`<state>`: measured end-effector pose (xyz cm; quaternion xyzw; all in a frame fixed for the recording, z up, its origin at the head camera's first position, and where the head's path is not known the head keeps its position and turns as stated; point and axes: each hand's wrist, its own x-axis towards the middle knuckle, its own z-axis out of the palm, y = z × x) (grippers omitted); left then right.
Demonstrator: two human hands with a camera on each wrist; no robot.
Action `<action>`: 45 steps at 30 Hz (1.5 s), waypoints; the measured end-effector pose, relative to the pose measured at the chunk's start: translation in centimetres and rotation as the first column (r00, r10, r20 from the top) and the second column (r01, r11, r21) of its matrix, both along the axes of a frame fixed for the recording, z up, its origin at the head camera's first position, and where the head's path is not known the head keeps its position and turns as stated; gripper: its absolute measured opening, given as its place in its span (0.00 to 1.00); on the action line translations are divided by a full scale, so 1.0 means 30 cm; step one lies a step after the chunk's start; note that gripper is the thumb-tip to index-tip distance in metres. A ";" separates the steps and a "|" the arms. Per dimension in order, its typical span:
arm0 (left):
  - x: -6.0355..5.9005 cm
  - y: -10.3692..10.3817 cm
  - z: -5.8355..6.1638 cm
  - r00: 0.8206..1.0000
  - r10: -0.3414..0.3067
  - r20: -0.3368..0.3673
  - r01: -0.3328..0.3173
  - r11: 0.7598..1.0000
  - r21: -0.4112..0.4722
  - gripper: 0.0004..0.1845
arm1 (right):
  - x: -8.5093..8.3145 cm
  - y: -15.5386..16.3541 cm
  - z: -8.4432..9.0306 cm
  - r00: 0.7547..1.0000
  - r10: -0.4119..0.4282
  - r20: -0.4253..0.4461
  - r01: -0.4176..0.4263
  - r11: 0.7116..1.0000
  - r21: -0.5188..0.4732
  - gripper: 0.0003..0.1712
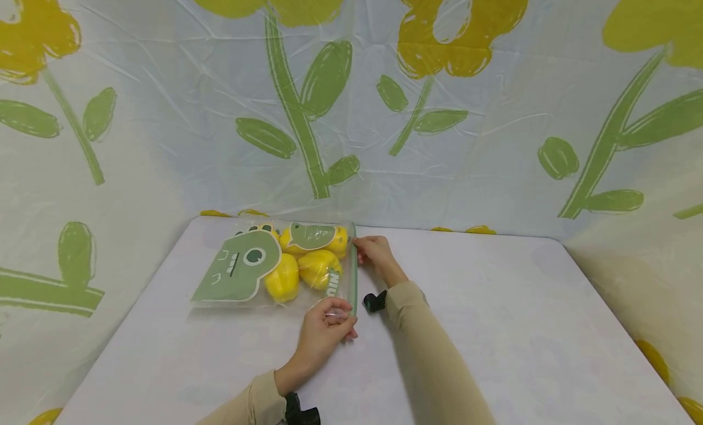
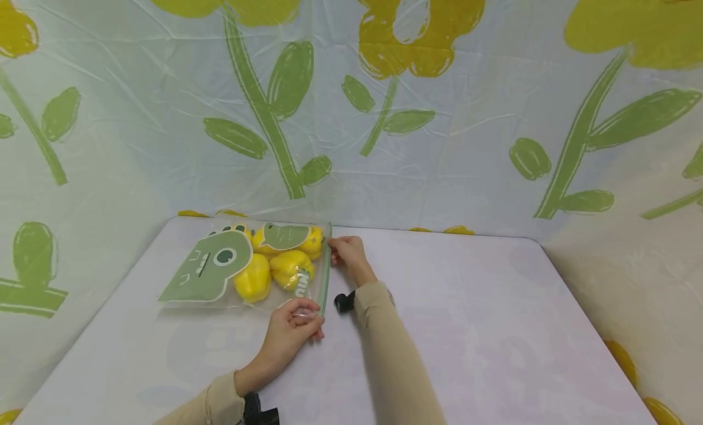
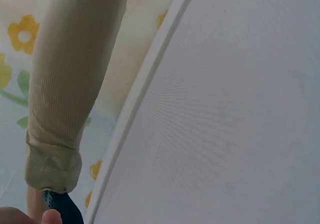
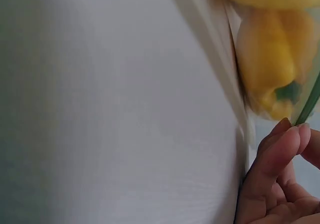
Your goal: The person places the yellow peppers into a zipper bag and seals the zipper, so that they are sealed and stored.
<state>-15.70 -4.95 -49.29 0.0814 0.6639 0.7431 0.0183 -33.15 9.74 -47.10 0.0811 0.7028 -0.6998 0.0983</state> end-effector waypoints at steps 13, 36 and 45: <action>0.016 0.009 -0.001 0.999 -0.029 0.022 0.028 0.999 0.020 0.13 | -0.105 0.018 -0.010 0.994 -0.094 0.060 0.092 0.995 0.033 0.09; -0.010 0.004 -0.005 0.999 -0.031 0.015 0.031 1.000 0.005 0.13 | -0.006 0.061 0.014 0.991 0.133 0.024 -0.134 0.989 0.053 0.09; -0.013 0.004 -0.008 0.998 -0.053 0.028 0.053 0.999 0.010 0.15 | 0.158 0.074 0.023 0.974 0.224 0.024 -0.225 0.970 0.094 0.09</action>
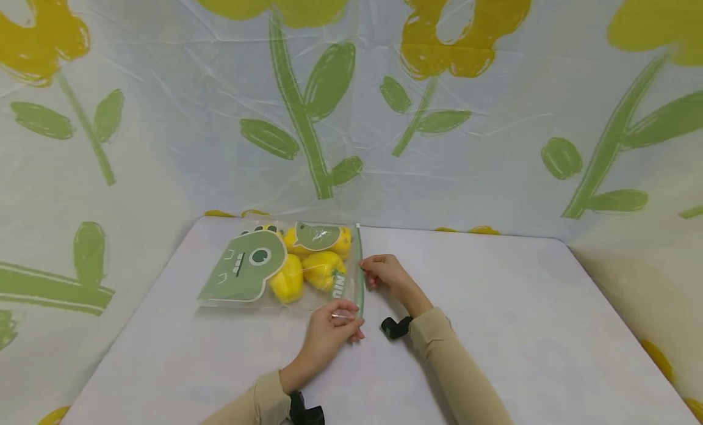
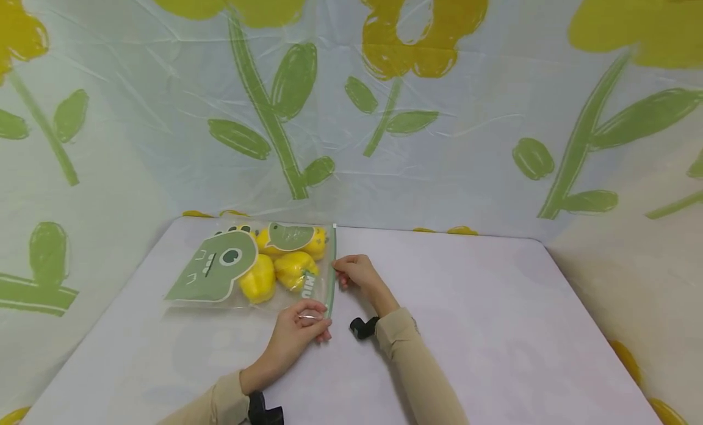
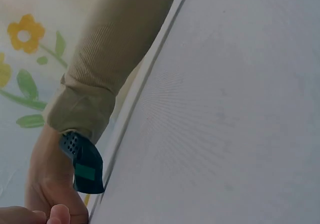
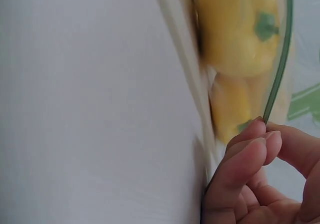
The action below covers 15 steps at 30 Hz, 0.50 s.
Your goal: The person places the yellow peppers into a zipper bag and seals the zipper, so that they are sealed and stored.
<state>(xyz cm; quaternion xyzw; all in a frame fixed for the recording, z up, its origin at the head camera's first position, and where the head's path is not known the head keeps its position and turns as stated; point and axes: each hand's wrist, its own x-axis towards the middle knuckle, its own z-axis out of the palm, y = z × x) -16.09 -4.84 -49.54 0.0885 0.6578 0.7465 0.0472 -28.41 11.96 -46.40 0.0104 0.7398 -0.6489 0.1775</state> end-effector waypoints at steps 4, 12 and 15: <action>-0.009 -0.005 -0.006 1.000 -0.011 -0.016 0.011 1.000 -0.019 0.15 | 0.022 0.000 -0.011 1.000 0.007 -0.025 -0.008 1.000 -0.025 0.09; -0.002 -0.010 -0.011 0.998 -0.048 -0.028 0.046 0.998 -0.046 0.10 | 0.039 0.004 -0.031 0.999 0.013 -0.044 -0.015 0.998 -0.054 0.10; -0.003 -0.004 -0.008 0.996 -0.084 0.016 0.084 0.996 -0.022 0.11 | 0.040 0.007 -0.031 0.999 -0.017 -0.046 0.014 0.997 -0.073 0.09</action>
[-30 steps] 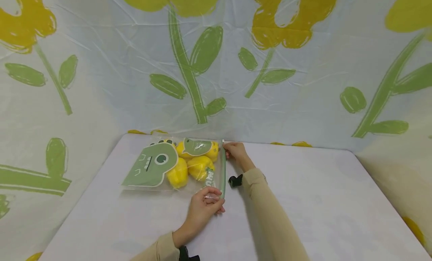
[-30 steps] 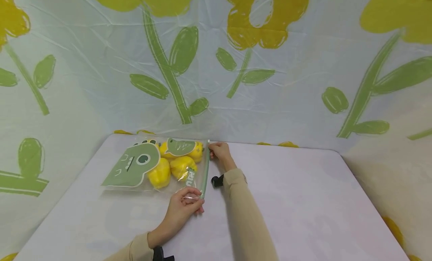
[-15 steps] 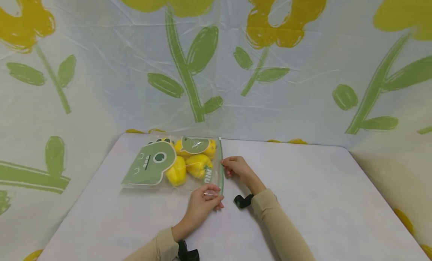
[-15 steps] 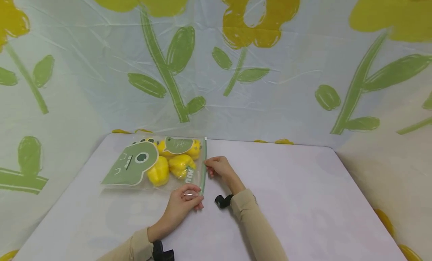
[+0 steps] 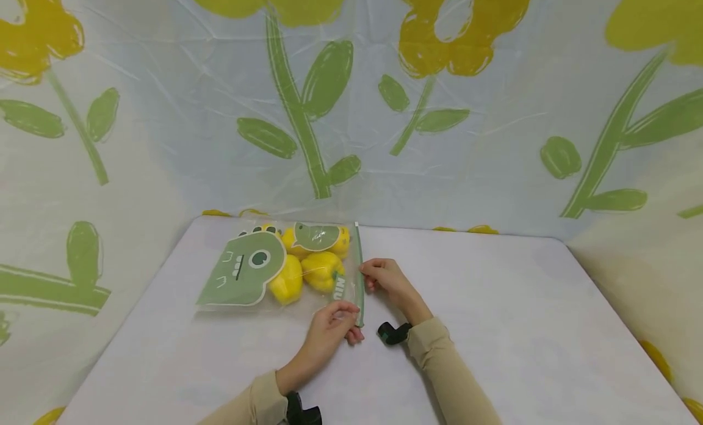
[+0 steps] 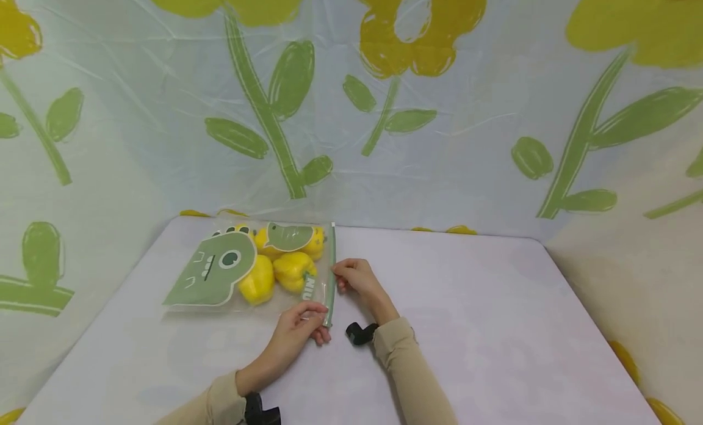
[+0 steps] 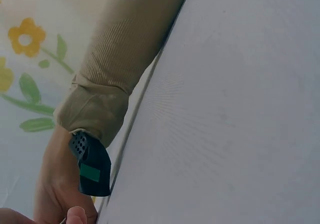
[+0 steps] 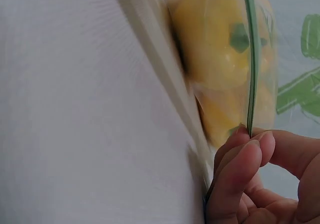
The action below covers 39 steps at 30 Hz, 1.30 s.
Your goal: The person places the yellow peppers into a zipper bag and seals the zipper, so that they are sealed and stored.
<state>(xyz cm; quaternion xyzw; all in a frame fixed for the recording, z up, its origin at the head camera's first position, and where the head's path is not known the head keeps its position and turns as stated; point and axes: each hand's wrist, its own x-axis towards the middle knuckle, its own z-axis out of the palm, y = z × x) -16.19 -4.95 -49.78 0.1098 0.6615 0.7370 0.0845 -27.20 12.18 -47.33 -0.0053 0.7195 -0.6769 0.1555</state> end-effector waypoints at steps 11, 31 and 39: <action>-0.004 -0.115 0.169 0.863 -0.483 0.148 0.503 0.850 -0.160 0.18 | 0.007 -0.001 0.001 1.000 -0.014 -0.014 0.014 1.000 -0.025 0.08; -0.279 -0.778 0.175 0.968 0.006 -0.251 -0.208 0.582 -0.786 0.28 | 0.005 -0.001 0.002 1.000 -0.011 -0.009 0.011 1.000 -0.027 0.10; -0.303 -0.826 0.099 0.992 0.107 -0.062 -0.124 0.844 -0.522 0.30 | 0.010 -0.006 -0.004 0.999 -0.039 -0.029 0.039 0.999 -0.020 0.08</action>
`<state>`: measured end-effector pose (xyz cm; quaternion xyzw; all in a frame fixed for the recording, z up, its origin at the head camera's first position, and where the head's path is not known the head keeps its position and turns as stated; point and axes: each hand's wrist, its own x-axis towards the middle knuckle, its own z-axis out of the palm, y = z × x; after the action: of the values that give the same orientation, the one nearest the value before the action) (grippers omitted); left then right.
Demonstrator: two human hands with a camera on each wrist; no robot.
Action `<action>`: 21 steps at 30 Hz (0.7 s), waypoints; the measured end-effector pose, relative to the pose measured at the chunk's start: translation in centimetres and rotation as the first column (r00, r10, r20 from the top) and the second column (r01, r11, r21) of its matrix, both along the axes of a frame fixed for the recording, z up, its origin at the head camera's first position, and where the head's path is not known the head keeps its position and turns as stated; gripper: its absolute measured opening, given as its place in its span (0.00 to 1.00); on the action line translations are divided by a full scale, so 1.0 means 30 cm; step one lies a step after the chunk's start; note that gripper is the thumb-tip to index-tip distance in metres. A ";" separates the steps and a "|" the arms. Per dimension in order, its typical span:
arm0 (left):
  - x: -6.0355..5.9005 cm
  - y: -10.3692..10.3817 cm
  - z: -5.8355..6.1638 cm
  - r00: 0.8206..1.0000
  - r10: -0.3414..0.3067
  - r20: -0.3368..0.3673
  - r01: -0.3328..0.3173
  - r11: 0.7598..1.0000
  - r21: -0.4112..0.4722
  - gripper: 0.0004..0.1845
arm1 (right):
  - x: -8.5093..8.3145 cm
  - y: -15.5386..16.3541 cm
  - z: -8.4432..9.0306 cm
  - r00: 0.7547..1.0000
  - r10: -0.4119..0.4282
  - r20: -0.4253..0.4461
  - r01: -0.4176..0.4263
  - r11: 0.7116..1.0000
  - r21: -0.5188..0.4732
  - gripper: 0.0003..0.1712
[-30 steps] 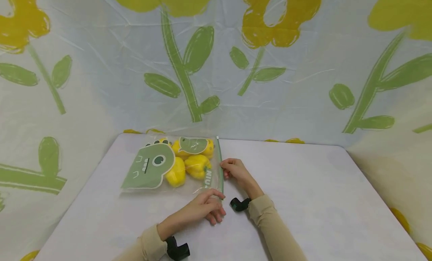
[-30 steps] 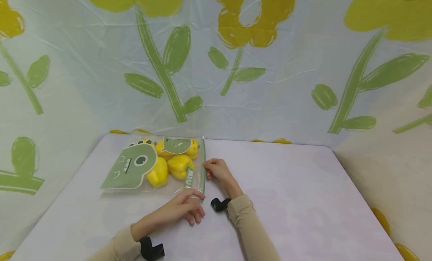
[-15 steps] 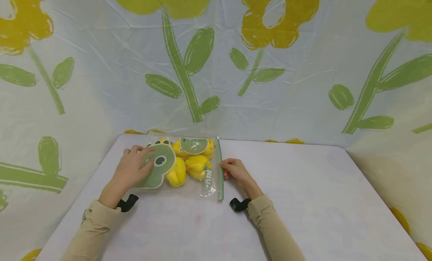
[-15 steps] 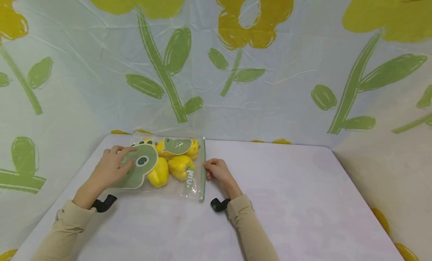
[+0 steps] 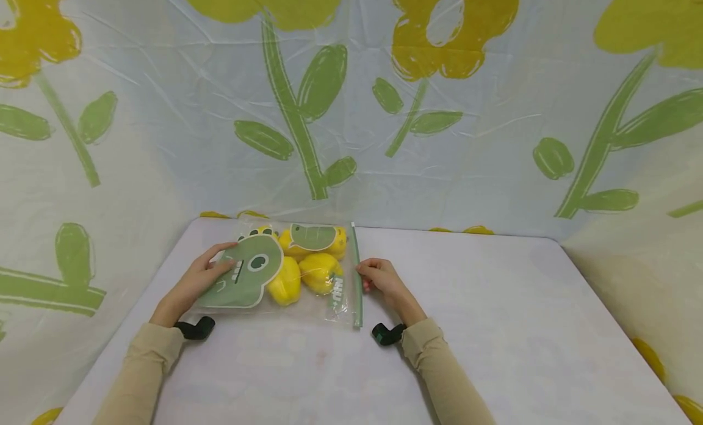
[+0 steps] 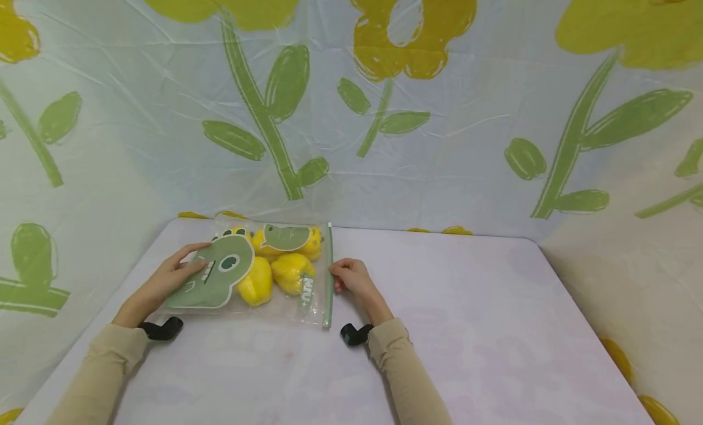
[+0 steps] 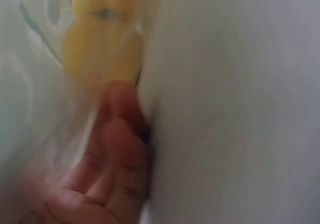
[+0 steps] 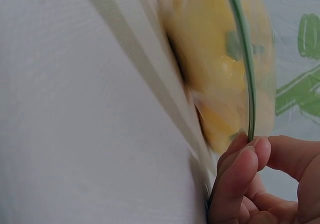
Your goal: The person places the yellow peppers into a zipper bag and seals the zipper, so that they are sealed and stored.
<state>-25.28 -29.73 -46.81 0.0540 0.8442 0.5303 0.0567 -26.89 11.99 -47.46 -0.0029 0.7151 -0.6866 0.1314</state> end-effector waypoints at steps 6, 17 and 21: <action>0.013 0.040 0.015 0.998 0.060 0.027 -0.062 0.996 0.063 0.27 | -0.002 0.015 0.004 1.000 -0.005 0.011 0.005 1.000 0.007 0.09; -0.030 0.232 -0.034 0.994 0.064 0.093 -0.080 0.980 0.183 0.25 | -0.016 0.212 0.023 0.998 -0.008 0.059 0.007 1.000 0.012 0.07; -0.056 0.331 -0.049 0.990 0.061 0.129 -0.090 0.967 0.239 0.24 | -0.008 0.316 0.033 0.998 0.002 0.063 -0.003 1.000 0.019 0.07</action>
<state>-26.96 -19.81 -48.27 -0.0040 0.7691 0.6341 0.0804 -27.13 21.48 -46.47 0.0191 0.7169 -0.6795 0.1548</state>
